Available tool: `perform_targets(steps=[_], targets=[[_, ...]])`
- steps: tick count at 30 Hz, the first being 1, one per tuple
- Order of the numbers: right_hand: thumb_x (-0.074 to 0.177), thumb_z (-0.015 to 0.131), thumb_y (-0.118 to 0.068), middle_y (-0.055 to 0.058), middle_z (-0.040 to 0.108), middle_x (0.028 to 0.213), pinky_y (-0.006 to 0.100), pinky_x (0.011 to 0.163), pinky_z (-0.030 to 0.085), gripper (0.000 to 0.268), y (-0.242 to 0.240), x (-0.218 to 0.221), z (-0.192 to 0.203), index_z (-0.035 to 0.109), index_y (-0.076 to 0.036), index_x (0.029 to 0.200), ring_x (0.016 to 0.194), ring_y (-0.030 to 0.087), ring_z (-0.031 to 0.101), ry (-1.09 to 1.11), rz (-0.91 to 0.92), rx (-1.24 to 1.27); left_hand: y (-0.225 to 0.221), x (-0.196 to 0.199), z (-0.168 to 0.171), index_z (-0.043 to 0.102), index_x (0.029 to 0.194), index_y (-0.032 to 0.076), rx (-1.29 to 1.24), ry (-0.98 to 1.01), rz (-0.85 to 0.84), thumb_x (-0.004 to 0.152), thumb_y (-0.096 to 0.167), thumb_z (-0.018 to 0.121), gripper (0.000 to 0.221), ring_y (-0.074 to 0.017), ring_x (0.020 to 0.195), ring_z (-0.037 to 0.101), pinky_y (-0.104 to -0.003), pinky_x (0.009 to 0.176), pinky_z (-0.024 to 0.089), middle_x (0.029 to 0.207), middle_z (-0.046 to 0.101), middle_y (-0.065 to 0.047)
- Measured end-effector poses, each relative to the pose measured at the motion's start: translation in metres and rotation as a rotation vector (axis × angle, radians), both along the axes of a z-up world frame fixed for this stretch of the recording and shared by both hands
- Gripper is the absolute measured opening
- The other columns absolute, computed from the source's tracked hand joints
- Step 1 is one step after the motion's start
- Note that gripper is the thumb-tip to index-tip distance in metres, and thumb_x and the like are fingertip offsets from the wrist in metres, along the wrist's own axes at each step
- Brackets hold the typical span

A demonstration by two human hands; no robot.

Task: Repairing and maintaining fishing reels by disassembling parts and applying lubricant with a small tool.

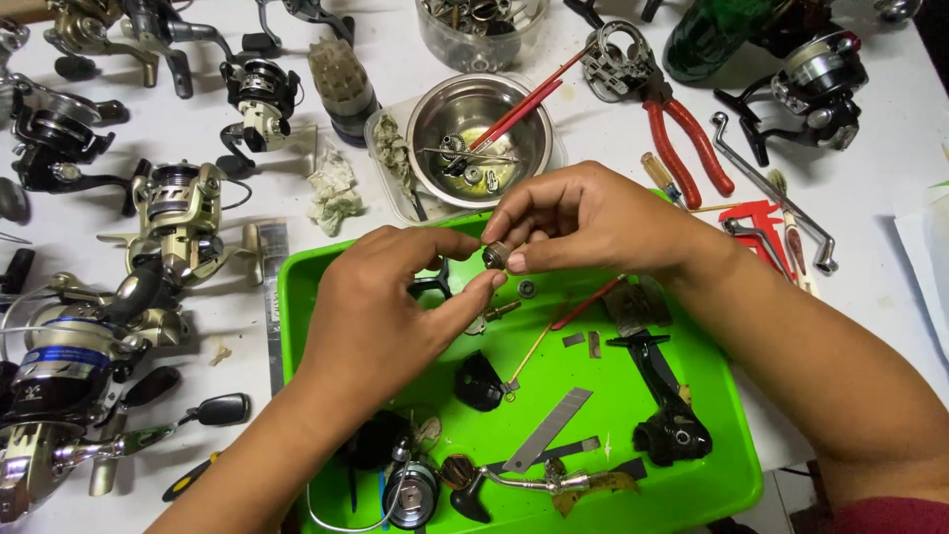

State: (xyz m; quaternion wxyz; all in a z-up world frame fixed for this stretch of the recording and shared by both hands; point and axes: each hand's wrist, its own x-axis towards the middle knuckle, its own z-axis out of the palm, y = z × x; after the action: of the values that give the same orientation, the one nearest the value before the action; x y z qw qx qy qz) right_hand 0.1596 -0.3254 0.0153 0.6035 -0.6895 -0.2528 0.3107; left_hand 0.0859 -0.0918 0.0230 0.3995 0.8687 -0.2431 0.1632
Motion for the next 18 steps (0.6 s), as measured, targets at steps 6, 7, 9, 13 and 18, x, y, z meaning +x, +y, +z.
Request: perform_targets(steps=[6, 7, 9, 13, 18], targets=[[0.085, 0.079, -0.001, 0.007, 0.076, 0.097, 0.021, 0.084, 0.059, 0.029, 0.000, -0.002, -0.001, 0.073, -0.001, 0.113, 0.091, 0.010, 0.070, 0.032, -0.037, 0.004, -0.004, 0.003, -0.005, 0.076, 0.096, 0.008, 0.010, 0.042, 0.008, 0.084, 0.019, 0.083, 0.017, -0.0216, 0.083, 0.073, -0.036, 0.076, 0.054, 0.092, 0.079, -0.003], [0.085, 0.079, -0.001, 0.007, 0.076, 0.097, 0.021, 0.084, 0.059, 0.029, -0.001, -0.002, -0.002, 0.073, -0.001, 0.113, 0.091, 0.010, 0.070, 0.034, -0.039, 0.006, -0.005, 0.003, -0.006, 0.076, 0.096, 0.008, 0.011, 0.044, 0.006, 0.084, 0.019, 0.083, 0.017, -0.0216, 0.083, 0.073, -0.036, 0.076, 0.054, 0.092, 0.079, -0.003], [0.086, 0.079, -0.003, 0.006, 0.075, 0.096, 0.020, 0.083, 0.058, 0.029, -0.002, -0.001, -0.005, 0.073, -0.001, 0.114, 0.090, 0.008, 0.069, 0.023, -0.023, 0.018, -0.006, 0.003, -0.006, 0.075, 0.095, 0.008, -0.016, 0.061, -0.010, 0.084, 0.016, 0.081, 0.015, -0.0201, 0.082, 0.073, -0.034, 0.076, 0.054, 0.091, 0.078, -0.002], [0.085, 0.079, -0.003, 0.006, 0.076, 0.097, 0.020, 0.083, 0.058, 0.029, -0.004, -0.001, -0.005, 0.073, 0.000, 0.114, 0.090, 0.009, 0.069, 0.030, -0.018, 0.021, -0.005, 0.005, -0.003, 0.075, 0.094, 0.008, -0.030, 0.067, -0.018, 0.084, 0.014, 0.080, 0.013, -0.0192, 0.080, 0.073, -0.033, 0.075, 0.054, 0.089, 0.078, -0.002], [0.085, 0.080, 0.000, 0.004, 0.076, 0.099, 0.017, 0.081, 0.056, 0.030, -0.011, -0.001, 0.004, 0.073, -0.003, 0.114, 0.087, 0.007, 0.067, -0.043, -0.036, -0.028, 0.006, 0.008, 0.001, 0.079, 0.096, 0.013, -0.063, 0.191, 0.030, 0.085, 0.016, 0.079, 0.012, -0.0090, 0.074, 0.070, -0.025, 0.067, 0.054, 0.093, 0.080, 0.002]])
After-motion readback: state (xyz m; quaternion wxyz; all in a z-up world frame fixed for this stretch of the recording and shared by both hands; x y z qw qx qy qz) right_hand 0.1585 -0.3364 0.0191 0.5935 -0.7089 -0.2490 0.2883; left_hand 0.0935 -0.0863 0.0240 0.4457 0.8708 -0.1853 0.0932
